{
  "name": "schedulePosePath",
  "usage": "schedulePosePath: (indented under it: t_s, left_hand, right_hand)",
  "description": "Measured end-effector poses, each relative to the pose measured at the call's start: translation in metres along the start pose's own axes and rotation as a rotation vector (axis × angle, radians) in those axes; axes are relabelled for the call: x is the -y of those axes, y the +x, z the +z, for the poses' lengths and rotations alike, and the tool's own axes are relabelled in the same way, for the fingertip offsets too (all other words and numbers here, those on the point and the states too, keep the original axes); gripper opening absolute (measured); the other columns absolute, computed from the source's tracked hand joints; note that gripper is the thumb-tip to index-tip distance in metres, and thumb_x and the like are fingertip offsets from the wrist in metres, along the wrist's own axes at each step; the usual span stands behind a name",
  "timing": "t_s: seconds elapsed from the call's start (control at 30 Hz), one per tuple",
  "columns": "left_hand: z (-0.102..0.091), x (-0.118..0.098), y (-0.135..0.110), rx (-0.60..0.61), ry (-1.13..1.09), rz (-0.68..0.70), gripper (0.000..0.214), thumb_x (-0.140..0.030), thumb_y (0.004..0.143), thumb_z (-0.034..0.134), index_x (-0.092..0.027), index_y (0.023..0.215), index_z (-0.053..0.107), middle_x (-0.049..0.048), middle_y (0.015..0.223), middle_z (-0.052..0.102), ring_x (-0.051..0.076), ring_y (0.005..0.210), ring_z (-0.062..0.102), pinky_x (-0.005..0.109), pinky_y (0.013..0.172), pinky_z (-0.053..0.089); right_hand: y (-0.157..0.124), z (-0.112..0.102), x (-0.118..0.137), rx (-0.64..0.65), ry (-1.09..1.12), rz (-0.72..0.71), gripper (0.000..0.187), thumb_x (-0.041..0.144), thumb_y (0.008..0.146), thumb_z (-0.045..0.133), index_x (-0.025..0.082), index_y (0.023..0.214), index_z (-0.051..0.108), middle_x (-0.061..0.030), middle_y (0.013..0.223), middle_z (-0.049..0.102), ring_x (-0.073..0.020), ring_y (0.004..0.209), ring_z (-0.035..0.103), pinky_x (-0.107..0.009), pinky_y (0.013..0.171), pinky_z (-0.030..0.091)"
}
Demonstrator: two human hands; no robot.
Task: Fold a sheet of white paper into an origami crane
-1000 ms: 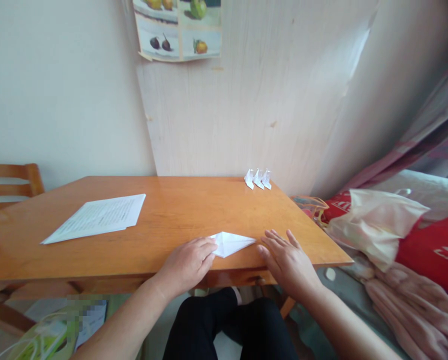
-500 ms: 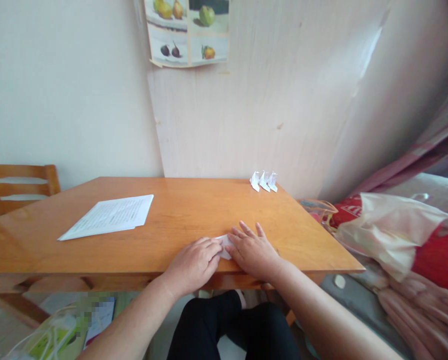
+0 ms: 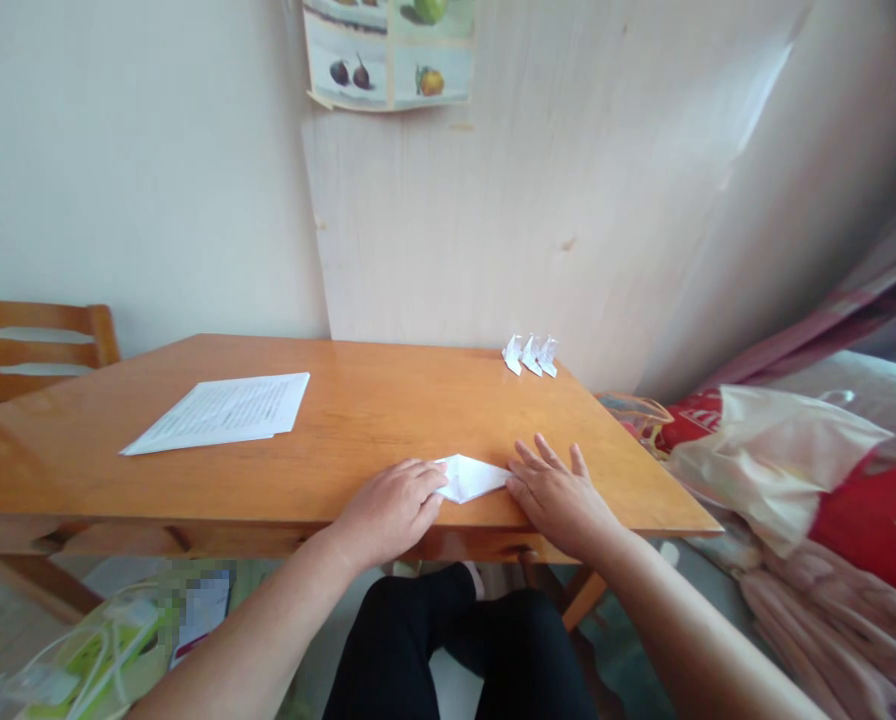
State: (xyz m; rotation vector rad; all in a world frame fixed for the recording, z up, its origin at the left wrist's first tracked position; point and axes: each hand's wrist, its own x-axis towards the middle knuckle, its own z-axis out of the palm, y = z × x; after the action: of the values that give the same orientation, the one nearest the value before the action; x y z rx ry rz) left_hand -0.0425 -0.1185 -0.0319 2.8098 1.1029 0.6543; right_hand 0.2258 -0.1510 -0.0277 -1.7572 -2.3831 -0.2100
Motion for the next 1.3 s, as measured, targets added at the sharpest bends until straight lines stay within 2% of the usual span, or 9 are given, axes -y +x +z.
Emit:
schedulePosePath:
  t_s: [0.1, 0.17, 0.23, 0.3, 0.4, 0.57, 0.87, 1.07, 1.3]
  left_hand:
    - [-0.001, 0.000, 0.000, -0.004, -0.016, -0.009, 0.028, -0.022, 0.098, 0.047, -0.021, 0.121, 0.064, 0.0078, 0.130, 0.067, 0.023, 0.119, 0.062, 0.041, 0.104, 0.047]
    - [-0.002, -0.001, 0.000, -0.004, -0.041, -0.018, 0.028, -0.022, 0.098, 0.048, -0.022, 0.121, 0.064, 0.0074, 0.127, 0.068, 0.023, 0.117, 0.063, 0.041, 0.102, 0.048]
    - [-0.004, -0.001, 0.000, 0.002, -0.069, -0.023, 0.029, -0.020, 0.097, 0.048, -0.023, 0.122, 0.063, 0.0069, 0.124, 0.069, 0.022, 0.115, 0.063, 0.039, 0.101, 0.049]
    - [-0.006, -0.002, 0.000, 0.008, -0.089, -0.032, 0.029, -0.019, 0.096, 0.049, -0.022, 0.122, 0.063, 0.0070, 0.124, 0.069, 0.023, 0.114, 0.063, 0.039, 0.101, 0.049]
    - [-0.008, -0.003, 0.000, 0.010, -0.100, -0.072, 0.028, -0.019, 0.094, 0.052, -0.022, 0.120, 0.064, 0.0082, 0.122, 0.069, 0.024, 0.111, 0.065, 0.039, 0.098, 0.050]
    - [-0.009, -0.002, 0.002, 0.020, -0.119, -0.109, 0.025, -0.020, 0.093, 0.054, -0.022, 0.115, 0.064, 0.0085, 0.115, 0.070, 0.024, 0.106, 0.066, 0.039, 0.093, 0.051]
    - [-0.010, 0.000, 0.008, 0.005, -0.173, -0.103, 0.018, -0.021, 0.089, 0.058, -0.022, 0.105, 0.066, 0.0062, 0.106, 0.069, 0.023, 0.102, 0.064, 0.037, 0.090, 0.051]
    - [-0.016, -0.002, 0.010, 0.049, -0.178, -0.119, 0.012, -0.024, 0.089, 0.059, -0.022, 0.099, 0.066, 0.0058, 0.101, 0.069, 0.023, 0.096, 0.065, 0.035, 0.082, 0.052]
    - [-0.017, -0.002, 0.013, 0.052, -0.197, -0.117, 0.010, -0.022, 0.089, 0.060, -0.023, 0.096, 0.066, 0.0035, 0.099, 0.068, 0.022, 0.096, 0.064, 0.034, 0.082, 0.050]
  right_hand:
    - [-0.001, -0.004, 0.003, -0.207, 0.088, 0.028, 0.038, 0.035, 0.101, 0.044, 0.019, 0.128, 0.066, -0.0151, 0.146, 0.055, -0.0329, 0.140, 0.043, -0.067, 0.116, 0.016]
    - [0.000, -0.007, 0.011, -0.295, 0.185, -0.076, 0.030, 0.030, 0.099, 0.050, 0.020, 0.120, 0.069, -0.0130, 0.133, 0.065, -0.0277, 0.127, 0.056, -0.057, 0.116, 0.027]
    - [0.001, -0.010, 0.022, -0.290, 0.296, -0.202, 0.025, 0.025, 0.096, 0.054, 0.020, 0.115, 0.070, -0.0116, 0.122, 0.069, -0.0240, 0.114, 0.061, -0.042, 0.103, 0.046]
    - [0.003, -0.012, 0.032, -0.236, 0.335, -0.260, 0.021, 0.024, 0.095, 0.056, 0.020, 0.108, 0.072, -0.0101, 0.109, 0.071, -0.0228, 0.103, 0.063, -0.036, 0.092, 0.051]
    - [0.007, -0.012, 0.041, -0.144, 0.313, -0.247, 0.016, 0.024, 0.095, 0.057, 0.020, 0.096, 0.072, -0.0076, 0.095, 0.071, -0.0214, 0.094, 0.063, -0.033, 0.087, 0.050]
    - [0.009, -0.012, 0.040, -0.078, 0.363, -0.220, 0.016, 0.026, 0.097, 0.057, 0.019, 0.097, 0.072, -0.0055, 0.093, 0.069, -0.0188, 0.092, 0.063, -0.029, 0.086, 0.047]
    - [0.012, -0.011, 0.037, -0.083, 0.410, -0.202, 0.017, 0.026, 0.096, 0.057, 0.021, 0.092, 0.073, -0.0039, 0.089, 0.067, -0.0176, 0.088, 0.062, -0.028, 0.081, 0.047]
    - [0.014, -0.006, 0.036, -0.103, 0.388, -0.186, 0.017, 0.025, 0.096, 0.057, 0.022, 0.092, 0.073, -0.0038, 0.087, 0.067, -0.0181, 0.087, 0.062, -0.028, 0.080, 0.048]
    - [0.015, -0.006, 0.036, -0.084, 0.385, -0.182, 0.017, 0.025, 0.096, 0.057, 0.022, 0.091, 0.072, -0.0039, 0.088, 0.066, -0.0180, 0.086, 0.061, -0.028, 0.081, 0.048]
